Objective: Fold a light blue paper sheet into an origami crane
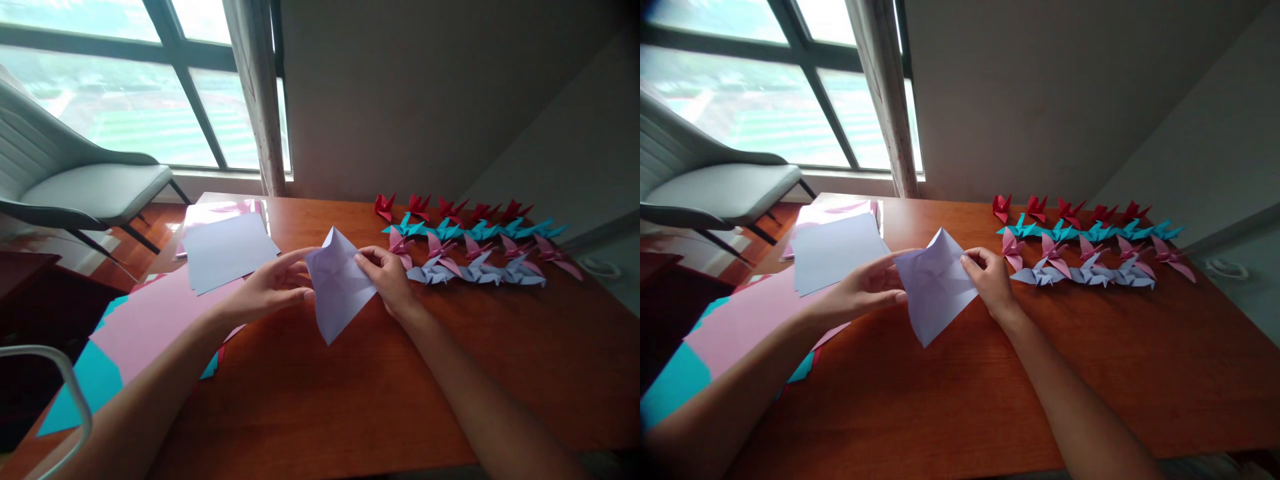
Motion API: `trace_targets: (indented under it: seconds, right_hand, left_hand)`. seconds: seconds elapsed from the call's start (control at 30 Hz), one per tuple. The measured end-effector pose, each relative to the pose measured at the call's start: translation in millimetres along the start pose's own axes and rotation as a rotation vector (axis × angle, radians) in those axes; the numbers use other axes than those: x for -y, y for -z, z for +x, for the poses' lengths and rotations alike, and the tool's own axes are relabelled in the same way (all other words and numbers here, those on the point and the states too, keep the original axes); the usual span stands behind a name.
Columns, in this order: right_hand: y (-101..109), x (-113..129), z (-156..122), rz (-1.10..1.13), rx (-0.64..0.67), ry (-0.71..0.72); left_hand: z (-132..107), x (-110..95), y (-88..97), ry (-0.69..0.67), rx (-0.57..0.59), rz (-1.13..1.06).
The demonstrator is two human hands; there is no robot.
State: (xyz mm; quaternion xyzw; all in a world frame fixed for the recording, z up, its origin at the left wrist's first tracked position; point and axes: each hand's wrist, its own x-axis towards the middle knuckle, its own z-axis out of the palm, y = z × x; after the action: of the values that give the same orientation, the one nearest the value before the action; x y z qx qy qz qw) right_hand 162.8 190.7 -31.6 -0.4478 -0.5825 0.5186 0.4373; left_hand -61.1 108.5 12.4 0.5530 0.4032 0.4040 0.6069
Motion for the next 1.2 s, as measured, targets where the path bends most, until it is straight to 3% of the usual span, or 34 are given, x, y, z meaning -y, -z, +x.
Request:
trace_targets:
  seconds: [0.13,0.33,0.47,0.63,1.0,1.2]
  right_hand:
    - [-1,0,-1,-0.039,0.017,0.013]
    - [-1,-1,-1,-0.092,0.003,0.048]
    - [-2,1,-2,-0.116,0.011,0.06]
    - [-3,3,-5,-0.123,0.045,0.061]
    - [-6,6,-5,0.187,0.045,-0.073]
    - [-1,15,-9,0.389,0.207,-0.063]
  left_hand:
    - [2,8,-0.1,-0.04,-0.048,-0.001]
    - [3,13,1.2,-0.071,-0.025,-0.047]
    - [2,13,-1.9,-0.044,-0.023,-0.03]
    - [3,13,-7.6,-0.003,-0.103,0.002]
    - [6,16,-10.2,-0.079,-0.246,-0.037]
    - [7,15,-7.0,-0.161,-0.377,-0.076]
